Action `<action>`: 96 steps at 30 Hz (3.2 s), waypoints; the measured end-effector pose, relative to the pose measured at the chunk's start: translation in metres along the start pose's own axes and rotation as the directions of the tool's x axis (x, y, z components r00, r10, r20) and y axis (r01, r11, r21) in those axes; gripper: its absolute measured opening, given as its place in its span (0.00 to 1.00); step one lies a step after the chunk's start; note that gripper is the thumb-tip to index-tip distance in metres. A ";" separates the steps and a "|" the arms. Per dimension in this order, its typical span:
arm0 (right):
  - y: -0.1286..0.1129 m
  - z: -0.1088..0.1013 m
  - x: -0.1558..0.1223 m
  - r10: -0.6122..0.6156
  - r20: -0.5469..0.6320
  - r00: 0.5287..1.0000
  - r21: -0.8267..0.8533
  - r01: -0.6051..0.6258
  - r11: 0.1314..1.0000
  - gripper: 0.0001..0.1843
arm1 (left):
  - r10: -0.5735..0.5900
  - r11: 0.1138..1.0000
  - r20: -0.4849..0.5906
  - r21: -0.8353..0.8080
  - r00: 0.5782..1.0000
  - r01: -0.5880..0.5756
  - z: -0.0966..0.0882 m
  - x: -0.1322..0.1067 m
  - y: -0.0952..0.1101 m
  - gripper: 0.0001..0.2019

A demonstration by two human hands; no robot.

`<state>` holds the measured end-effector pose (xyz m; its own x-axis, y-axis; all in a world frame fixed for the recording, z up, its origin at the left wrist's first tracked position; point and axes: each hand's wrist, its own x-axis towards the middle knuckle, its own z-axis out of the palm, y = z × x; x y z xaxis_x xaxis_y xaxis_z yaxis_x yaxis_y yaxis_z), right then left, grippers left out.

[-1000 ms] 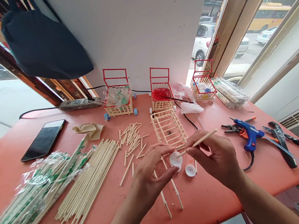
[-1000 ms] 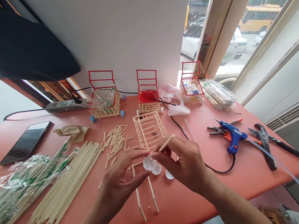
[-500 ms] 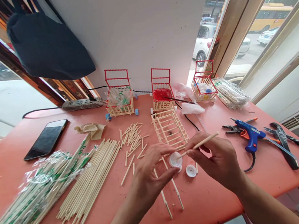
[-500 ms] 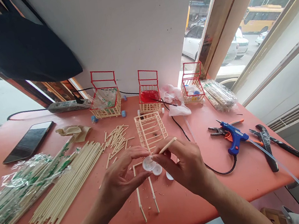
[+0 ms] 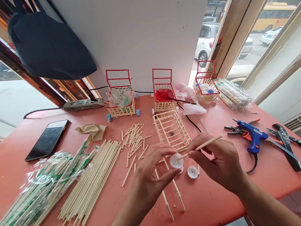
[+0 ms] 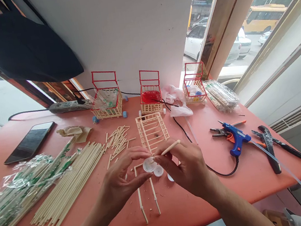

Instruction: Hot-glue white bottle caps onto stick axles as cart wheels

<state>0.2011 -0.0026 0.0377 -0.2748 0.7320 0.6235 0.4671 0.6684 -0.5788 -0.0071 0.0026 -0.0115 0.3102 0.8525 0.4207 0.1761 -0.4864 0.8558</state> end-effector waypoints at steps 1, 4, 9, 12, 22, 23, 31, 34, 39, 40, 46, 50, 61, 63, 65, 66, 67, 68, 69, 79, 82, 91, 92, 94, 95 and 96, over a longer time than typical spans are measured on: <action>0.000 0.000 0.000 0.001 0.004 1.000 0.000 -0.001 1.000 0.04 | 0.003 1.000 -0.002 0.000 1.000 -0.003 0.000 0.000 0.000 0.12; 0.000 0.000 -0.002 0.005 0.016 1.000 0.000 -0.005 1.000 0.04 | 0.014 1.000 -0.009 -0.008 1.000 -0.015 0.000 0.001 0.000 0.12; -0.002 0.000 -0.001 -0.006 0.033 0.999 0.020 0.005 1.000 0.05 | -0.001 1.000 0.008 -0.027 1.000 0.001 0.000 0.001 0.001 0.11; -0.003 0.000 0.000 -0.006 0.037 0.999 0.017 0.005 1.000 0.06 | -0.019 0.999 0.013 -0.028 1.000 0.020 0.000 0.000 0.001 0.11; -0.001 -0.001 -0.002 -0.012 0.059 0.998 0.039 0.009 0.999 0.06 | -0.035 0.999 -0.004 -0.026 0.999 0.035 0.001 0.000 -0.001 0.12; -0.001 -0.001 -0.003 -0.015 0.060 0.998 0.042 0.012 0.999 0.06 | -0.035 0.999 -0.003 -0.026 0.999 0.035 0.001 -0.001 -0.001 0.12; -0.001 0.000 -0.003 -0.029 0.059 0.998 0.047 0.026 0.999 0.07 | -0.051 0.998 -0.013 -0.035 0.999 0.051 0.000 0.000 0.000 0.11; -0.002 0.000 -0.003 -0.033 0.057 0.998 0.049 0.031 0.998 0.07 | -0.058 0.997 -0.016 -0.053 0.998 0.057 0.000 0.000 0.000 0.11; -0.003 -0.002 -0.003 -0.016 0.054 0.998 0.038 0.013 0.999 0.06 | -0.054 0.996 -0.016 -0.068 0.998 0.053 0.001 0.000 -0.002 0.12; -0.003 -0.002 -0.003 -0.014 0.049 0.999 0.036 0.012 0.999 0.06 | -0.052 0.996 -0.015 -0.073 0.999 0.051 0.001 0.000 -0.003 0.12; -0.003 -0.001 -0.003 -0.025 0.023 0.999 0.036 0.024 0.999 0.07 | -0.074 0.993 -0.023 -0.092 0.997 0.071 0.000 0.000 -0.002 0.12; -0.002 -0.001 -0.002 -0.024 0.024 0.999 0.078 0.022 0.997 0.08 | -0.091 0.992 -0.024 -0.088 0.996 0.088 0.000 0.001 -0.001 0.12; -0.002 -0.002 -0.001 -0.035 0.022 0.999 0.087 0.033 0.996 0.05 | -0.100 0.991 -0.028 -0.095 0.995 0.097 0.000 0.000 -0.005 0.14; -0.001 -0.003 -0.001 -0.006 0.036 0.999 0.099 0.003 0.995 0.05 | -0.107 0.990 -0.028 -0.100 0.994 0.104 0.000 0.000 -0.006 0.14; 0.000 -0.005 -0.002 0.008 0.046 0.999 0.108 -0.012 0.994 0.07 | -0.113 0.988 -0.028 -0.106 0.993 0.109 -0.001 0.000 -0.007 0.14; 0.000 -0.006 -0.002 0.011 0.049 0.999 0.113 -0.017 0.993 0.08 | -0.114 0.988 -0.026 -0.109 0.993 0.111 -0.001 0.000 -0.007 0.14; 0.000 -0.007 -0.002 0.015 0.054 0.998 0.117 -0.021 0.993 0.08 | -0.112 0.988 -0.025 -0.114 0.993 0.109 -0.001 0.001 -0.007 0.14; 0.000 -0.008 -0.002 0.018 0.060 0.998 0.120 -0.025 0.993 0.09 | -0.110 0.987 -0.025 -0.118 0.994 0.106 -0.001 0.001 -0.007 0.14; 0.000 -0.008 -0.002 0.022 0.066 0.998 0.119 -0.030 0.992 0.09 | -0.107 0.987 -0.025 -0.122 0.994 0.103 -0.001 0.001 -0.007 0.14; -0.003 -0.008 -0.001 0.039 0.042 0.998 0.097 -0.043 0.994 0.06 | -0.118 0.986 -0.024 -0.120 0.993 0.114 -0.002 -0.001 -0.008 0.14; -0.001 -0.007 -0.001 0.083 0.050 0.995 0.121 -0.089 0.989 0.05 | -0.124 0.986 -0.036 -0.120 0.992 0.119 -0.003 -0.001 -0.007 0.14; 0.012 -0.004 0.002 0.239 0.078 0.968 0.235 -0.250 0.939 0.05 | -0.170 0.981 -0.039 -0.103 0.985 0.165 0.000 0.004 -0.010 0.12; 0.013 -0.004 0.001 0.248 0.074 0.966 0.240 -0.258 0.936 0.06 | -0.176 0.980 -0.038 -0.103 0.984 0.172 0.001 0.005 -0.010 0.13; 0.016 -0.006 -0.001 0.258 0.060 0.964 0.251 -0.265 0.931 0.06 | -0.166 0.982 -0.022 -0.092 0.986 0.163 0.003 0.008 -0.009 0.13; 0.017 -0.007 -0.002 0.261 0.050 0.964 0.253 -0.265 0.930 0.06 | -0.153 0.985 -0.011 -0.084 0.988 0.152 0.005 0.010 -0.008 0.13; 0.019 -0.008 -0.003 0.262 0.042 0.964 0.251 -0.264 0.931 0.06 | -0.138 0.987 -0.004 -0.078 0.990 0.138 0.006 0.012 -0.007 0.13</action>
<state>0.2177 0.0068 0.0297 -0.1777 0.8863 0.4278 0.2961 0.4627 -0.8356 0.0007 0.0149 -0.0143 0.2793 0.9124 0.2993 0.1436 -0.3479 0.9265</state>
